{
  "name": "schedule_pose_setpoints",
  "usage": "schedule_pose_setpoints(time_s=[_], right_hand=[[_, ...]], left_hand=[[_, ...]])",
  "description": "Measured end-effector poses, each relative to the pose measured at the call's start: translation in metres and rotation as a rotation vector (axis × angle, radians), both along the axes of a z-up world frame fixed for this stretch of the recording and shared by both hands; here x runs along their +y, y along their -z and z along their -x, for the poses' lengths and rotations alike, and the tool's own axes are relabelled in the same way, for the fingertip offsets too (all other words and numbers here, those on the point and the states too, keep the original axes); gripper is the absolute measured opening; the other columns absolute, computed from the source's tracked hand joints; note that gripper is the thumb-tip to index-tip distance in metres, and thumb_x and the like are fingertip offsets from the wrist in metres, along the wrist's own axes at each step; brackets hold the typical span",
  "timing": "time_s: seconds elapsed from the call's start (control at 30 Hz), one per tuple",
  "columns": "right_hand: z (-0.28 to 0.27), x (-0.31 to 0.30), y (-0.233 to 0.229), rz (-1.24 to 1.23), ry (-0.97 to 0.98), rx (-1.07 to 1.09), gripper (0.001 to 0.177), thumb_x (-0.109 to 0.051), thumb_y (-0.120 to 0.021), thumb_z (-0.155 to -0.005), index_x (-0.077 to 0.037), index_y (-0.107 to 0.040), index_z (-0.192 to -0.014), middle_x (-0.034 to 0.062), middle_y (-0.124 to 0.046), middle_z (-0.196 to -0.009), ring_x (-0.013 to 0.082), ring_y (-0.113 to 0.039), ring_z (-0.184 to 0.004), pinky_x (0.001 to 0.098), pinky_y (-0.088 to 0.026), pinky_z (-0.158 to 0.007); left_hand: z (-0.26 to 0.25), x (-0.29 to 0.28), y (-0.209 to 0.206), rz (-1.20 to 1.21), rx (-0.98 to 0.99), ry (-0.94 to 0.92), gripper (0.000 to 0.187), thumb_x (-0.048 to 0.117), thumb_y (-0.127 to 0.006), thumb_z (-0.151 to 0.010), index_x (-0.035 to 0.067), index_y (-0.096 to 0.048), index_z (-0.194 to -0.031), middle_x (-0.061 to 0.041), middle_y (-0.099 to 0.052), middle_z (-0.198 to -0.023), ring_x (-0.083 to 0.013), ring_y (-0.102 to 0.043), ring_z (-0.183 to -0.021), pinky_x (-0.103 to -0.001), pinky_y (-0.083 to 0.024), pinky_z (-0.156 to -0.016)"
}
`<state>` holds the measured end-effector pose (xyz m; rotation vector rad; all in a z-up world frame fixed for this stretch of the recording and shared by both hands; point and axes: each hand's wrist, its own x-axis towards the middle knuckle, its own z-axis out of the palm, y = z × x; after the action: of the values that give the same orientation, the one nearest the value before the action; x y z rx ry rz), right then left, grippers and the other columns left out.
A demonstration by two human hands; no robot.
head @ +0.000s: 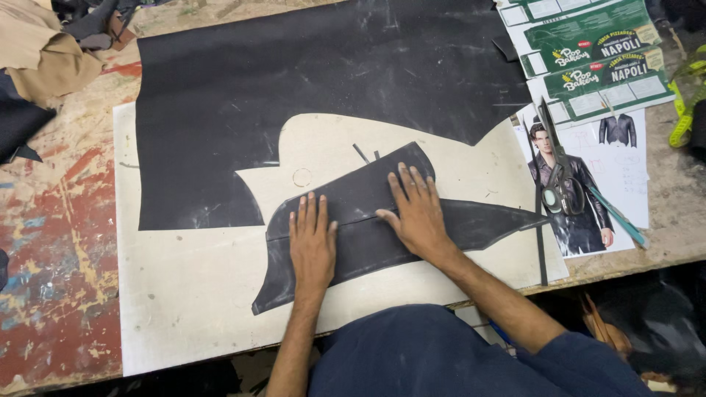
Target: The person cuts a large piece of black fabric using shears, following a pattern and a reference photo of a leather jacket. They measure the cut pieces with a tape measure and arrange them on the table.
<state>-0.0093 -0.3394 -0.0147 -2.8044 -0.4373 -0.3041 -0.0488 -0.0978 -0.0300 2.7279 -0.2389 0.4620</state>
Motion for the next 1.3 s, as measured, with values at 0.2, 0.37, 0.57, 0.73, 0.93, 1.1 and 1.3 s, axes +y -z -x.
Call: schedule_pose_setpoints(time_s=[0.2, 0.37, 0.57, 0.73, 0.93, 1.1, 1.3], right_hand=[[-0.004, 0.016, 0.013, 0.078, 0.004, 0.102, 0.093, -0.073, -0.048, -0.091, -0.015, -0.027, -0.16, 0.0235, -0.018, -0.165, 0.0448, -0.009, -0.153, 0.0689, -0.003, -0.118], [-0.001, 0.019, 0.002, 0.066, 0.022, 0.146, 0.093, -0.073, -0.049, -0.09, -0.015, -0.026, -0.16, 0.0235, -0.017, -0.166, 0.044, -0.008, -0.153, 0.0682, -0.001, -0.118], [0.01, -0.026, -0.006, -0.378, -0.083, 0.103, 0.082, -0.056, -0.055, -0.1, -0.012, -0.027, -0.163, 0.0212, -0.024, -0.169, 0.0393, -0.017, -0.157, 0.0596, -0.011, -0.126], [0.043, -0.177, -0.004, -0.587, 0.301, -0.192, 0.052, -0.02, -0.069, -0.096, -0.012, -0.055, -0.146, 0.0192, -0.047, -0.156, 0.0368, -0.042, -0.147, 0.0469, -0.034, -0.122], [0.054, -0.423, 0.003, 0.011, 0.76, -0.4, 0.046, -0.011, -0.072, -0.091, -0.005, -0.062, -0.136, 0.0337, -0.04, -0.152, 0.0517, -0.041, -0.136, 0.0553, -0.032, -0.116], [0.031, -0.528, 0.039, 0.312, 0.554, -0.162, 0.05, -0.009, -0.065, -0.087, -0.023, -0.067, -0.134, 0.0329, -0.031, -0.165, 0.0509, -0.039, -0.141, 0.0519, -0.033, -0.12], [0.013, -0.581, 0.029, 0.307, 0.382, -0.29, 0.049, -0.012, -0.076, -0.085, 0.008, -0.062, -0.128, 0.0249, -0.057, -0.149, 0.0415, -0.051, -0.137, 0.0509, -0.041, -0.121]], left_hand=[[0.004, -0.023, -0.003, -0.091, 0.104, -0.085, 0.059, 0.034, -0.045, -0.105, 0.01, -0.037, -0.159, -0.017, -0.026, -0.167, -0.0319, -0.02, -0.155, -0.062, -0.009, -0.123], [0.002, -0.022, -0.004, -0.104, 0.104, -0.117, 0.061, 0.034, -0.047, -0.104, 0.009, -0.036, -0.158, -0.018, -0.028, -0.166, -0.0341, -0.024, -0.154, -0.062, -0.011, -0.122], [0.002, -0.018, 0.006, -0.13, 0.102, -0.086, 0.064, 0.035, -0.045, -0.103, 0.009, -0.035, -0.16, -0.021, -0.027, -0.169, -0.0358, -0.025, -0.155, -0.066, -0.013, -0.121], [0.003, -0.016, 0.004, -0.08, 0.04, -0.031, 0.072, 0.041, -0.042, -0.103, 0.0, -0.029, -0.161, -0.027, -0.021, -0.168, -0.0391, -0.02, -0.156, -0.074, -0.005, -0.117], [0.045, -0.069, -0.013, 0.081, -0.143, -0.096, 0.061, 0.034, -0.049, -0.108, 0.0, -0.038, -0.158, -0.027, -0.03, -0.167, -0.0415, -0.021, -0.16, -0.071, -0.007, -0.125], [0.075, -0.184, -0.03, 0.219, -0.261, 0.048, 0.034, 0.009, -0.064, -0.096, 0.008, -0.066, -0.13, -0.017, -0.057, -0.145, -0.0373, -0.04, -0.147, -0.061, -0.021, -0.126], [0.105, -0.287, -0.058, 0.258, -0.173, 0.461, 0.043, 0.001, -0.072, -0.085, 0.012, -0.068, -0.126, -0.013, -0.057, -0.145, -0.0348, -0.044, -0.145, -0.062, -0.027, -0.123]])
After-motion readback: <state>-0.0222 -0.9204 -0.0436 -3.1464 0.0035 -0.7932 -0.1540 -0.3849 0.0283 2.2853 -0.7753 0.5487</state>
